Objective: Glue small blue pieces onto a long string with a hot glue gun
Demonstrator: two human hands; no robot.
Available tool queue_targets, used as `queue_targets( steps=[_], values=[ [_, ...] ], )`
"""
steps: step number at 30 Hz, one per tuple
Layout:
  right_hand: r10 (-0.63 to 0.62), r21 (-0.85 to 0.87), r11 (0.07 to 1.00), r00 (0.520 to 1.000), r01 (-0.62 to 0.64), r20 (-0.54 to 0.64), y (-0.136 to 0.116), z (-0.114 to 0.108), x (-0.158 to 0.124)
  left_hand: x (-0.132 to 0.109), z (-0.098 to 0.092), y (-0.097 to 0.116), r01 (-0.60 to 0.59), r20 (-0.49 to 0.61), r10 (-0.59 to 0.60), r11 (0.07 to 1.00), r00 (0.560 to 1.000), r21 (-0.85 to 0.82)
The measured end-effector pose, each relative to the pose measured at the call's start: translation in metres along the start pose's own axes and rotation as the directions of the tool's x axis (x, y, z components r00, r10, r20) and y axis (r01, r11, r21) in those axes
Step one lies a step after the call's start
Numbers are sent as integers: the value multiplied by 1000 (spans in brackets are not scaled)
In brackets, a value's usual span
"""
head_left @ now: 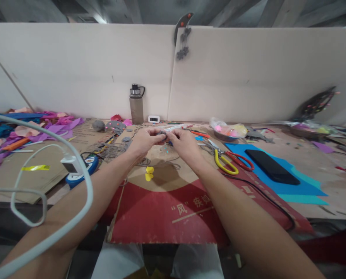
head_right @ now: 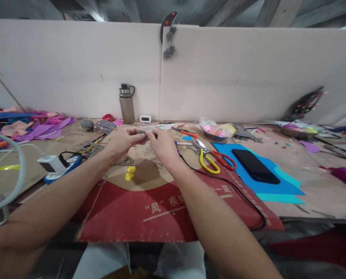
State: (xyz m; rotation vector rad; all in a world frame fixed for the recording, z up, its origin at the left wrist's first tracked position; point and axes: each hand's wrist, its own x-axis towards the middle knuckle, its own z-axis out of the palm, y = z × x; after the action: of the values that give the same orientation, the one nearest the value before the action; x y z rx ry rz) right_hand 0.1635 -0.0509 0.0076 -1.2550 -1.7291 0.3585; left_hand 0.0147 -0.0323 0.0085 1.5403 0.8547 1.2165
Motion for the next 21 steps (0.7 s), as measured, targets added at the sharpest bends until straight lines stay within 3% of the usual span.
queue_targets(
  steps=[3,7,12,15,21],
  values=[
    [31,16,999,999,-31,33,-1,-3,1,0,-1,1,7,2,-7,999,1000,31],
    [2,101,995,995,-12,97,-2,-3,2,1,-1,-1,25,3,-25,999,1000,-45],
    [20,238,971,999,-25,25,-1,1,2,4,-3,-3,10,-109,-16,998,994,-55],
    [6,334,942,1000,-11,17,0,4,1,5,-4,-2,-3,-106,-8,994,994,-107],
    [-7,318,948,1000,12,-17,1,10,-1,3,-1,0,4,-124,-27,983,992,-183]
  ],
)
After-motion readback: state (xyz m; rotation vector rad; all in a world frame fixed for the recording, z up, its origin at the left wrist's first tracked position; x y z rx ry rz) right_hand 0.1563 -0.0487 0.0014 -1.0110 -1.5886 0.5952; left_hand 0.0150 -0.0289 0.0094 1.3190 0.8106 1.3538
